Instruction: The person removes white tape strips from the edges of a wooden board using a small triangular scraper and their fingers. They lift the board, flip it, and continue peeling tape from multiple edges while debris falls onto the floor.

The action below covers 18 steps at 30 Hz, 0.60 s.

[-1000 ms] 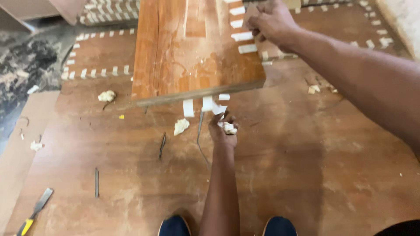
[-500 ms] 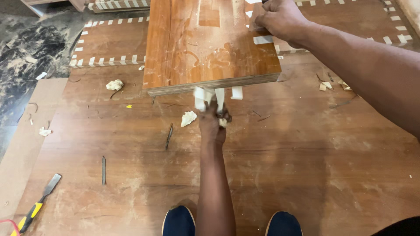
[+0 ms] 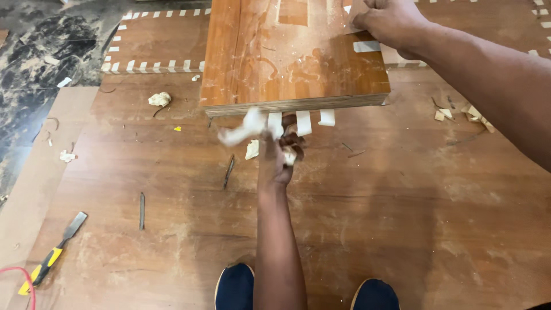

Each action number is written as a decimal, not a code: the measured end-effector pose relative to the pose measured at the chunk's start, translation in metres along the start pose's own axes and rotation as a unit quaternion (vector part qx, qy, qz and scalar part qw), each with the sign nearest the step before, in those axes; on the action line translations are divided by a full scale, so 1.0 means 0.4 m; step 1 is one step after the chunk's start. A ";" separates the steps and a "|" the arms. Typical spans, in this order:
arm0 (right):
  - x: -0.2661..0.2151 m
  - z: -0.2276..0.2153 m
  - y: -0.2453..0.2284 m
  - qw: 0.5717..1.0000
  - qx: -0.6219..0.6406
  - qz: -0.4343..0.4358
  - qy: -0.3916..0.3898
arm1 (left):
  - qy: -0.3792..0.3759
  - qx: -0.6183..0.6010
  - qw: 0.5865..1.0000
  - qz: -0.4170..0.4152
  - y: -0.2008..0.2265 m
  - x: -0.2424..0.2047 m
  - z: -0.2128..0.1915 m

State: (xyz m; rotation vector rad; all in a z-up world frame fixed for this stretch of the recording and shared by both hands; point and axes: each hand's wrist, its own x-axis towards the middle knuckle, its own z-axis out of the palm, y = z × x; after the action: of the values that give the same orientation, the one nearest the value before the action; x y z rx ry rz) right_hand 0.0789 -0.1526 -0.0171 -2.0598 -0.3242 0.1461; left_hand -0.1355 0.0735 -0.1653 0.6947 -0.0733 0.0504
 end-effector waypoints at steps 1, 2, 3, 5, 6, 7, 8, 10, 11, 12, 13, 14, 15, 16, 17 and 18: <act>-0.002 0.001 0.001 1.000 -0.012 -0.005 -0.007 | 0.065 0.027 0.997 0.011 -0.005 0.017 -0.003; -0.004 0.002 0.002 1.000 -0.024 -0.010 -0.013 | 0.129 0.054 0.990 0.022 -0.016 0.028 -0.010; -0.005 0.000 0.000 0.999 -0.037 -0.015 -0.020 | 0.110 0.008 0.993 0.030 -0.033 0.038 -0.020; -0.005 0.003 -0.004 0.999 -0.051 0.000 -0.006 | 0.074 -0.085 0.993 0.044 -0.070 0.057 -0.046; -0.007 0.005 -0.005 0.998 -0.058 0.008 0.000 | 0.071 -0.105 0.991 0.038 -0.089 0.074 -0.057; -0.013 0.011 -0.006 0.999 -0.049 0.008 0.001 | 0.069 -0.122 0.990 0.031 -0.100 0.089 -0.066; -0.021 0.015 -0.008 0.999 -0.040 0.008 0.002 | 0.066 -0.139 0.988 0.024 -0.109 0.091 -0.070; -0.016 0.021 -0.023 0.999 -0.031 0.005 0.005 | 0.166 -0.099 0.980 -0.047 -0.115 0.091 -0.054; -0.013 0.015 -0.025 0.999 -0.035 0.008 0.007 | 0.214 -0.082 0.970 -0.083 -0.119 0.090 -0.034; -0.004 0.009 -0.026 0.999 -0.038 0.011 0.009 | 0.194 -0.113 0.970 -0.090 -0.118 0.081 -0.015; 0.002 0.008 -0.019 0.999 -0.045 0.018 0.010 | 0.179 -0.145 0.968 -0.100 -0.124 0.049 0.004; 0.010 0.007 -0.012 0.998 -0.051 0.025 0.011 | 0.164 -0.177 0.964 -0.110 -0.126 0.024 0.024; 0.002 0.013 0.005 0.998 -0.057 0.037 0.010 | 0.129 -0.187 0.968 -0.109 -0.126 -0.001 0.042; -0.013 0.018 0.022 0.998 -0.050 0.033 0.006 | 0.095 -0.197 0.970 -0.108 -0.125 -0.024 0.058; -0.005 0.017 0.016 0.999 -0.042 0.017 0.005 | 0.052 -0.203 0.973 -0.097 -0.111 -0.021 0.071; 0.001 0.016 0.008 0.999 -0.034 0.002 0.003 | 0.049 -0.138 0.987 -0.064 -0.100 -0.015 0.080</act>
State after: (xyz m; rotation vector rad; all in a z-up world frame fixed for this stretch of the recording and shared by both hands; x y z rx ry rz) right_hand 0.0782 -0.1488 -0.0230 -2.1285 -0.3258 0.1316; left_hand -0.1404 0.0222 -0.1668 0.4175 0.0581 -0.0479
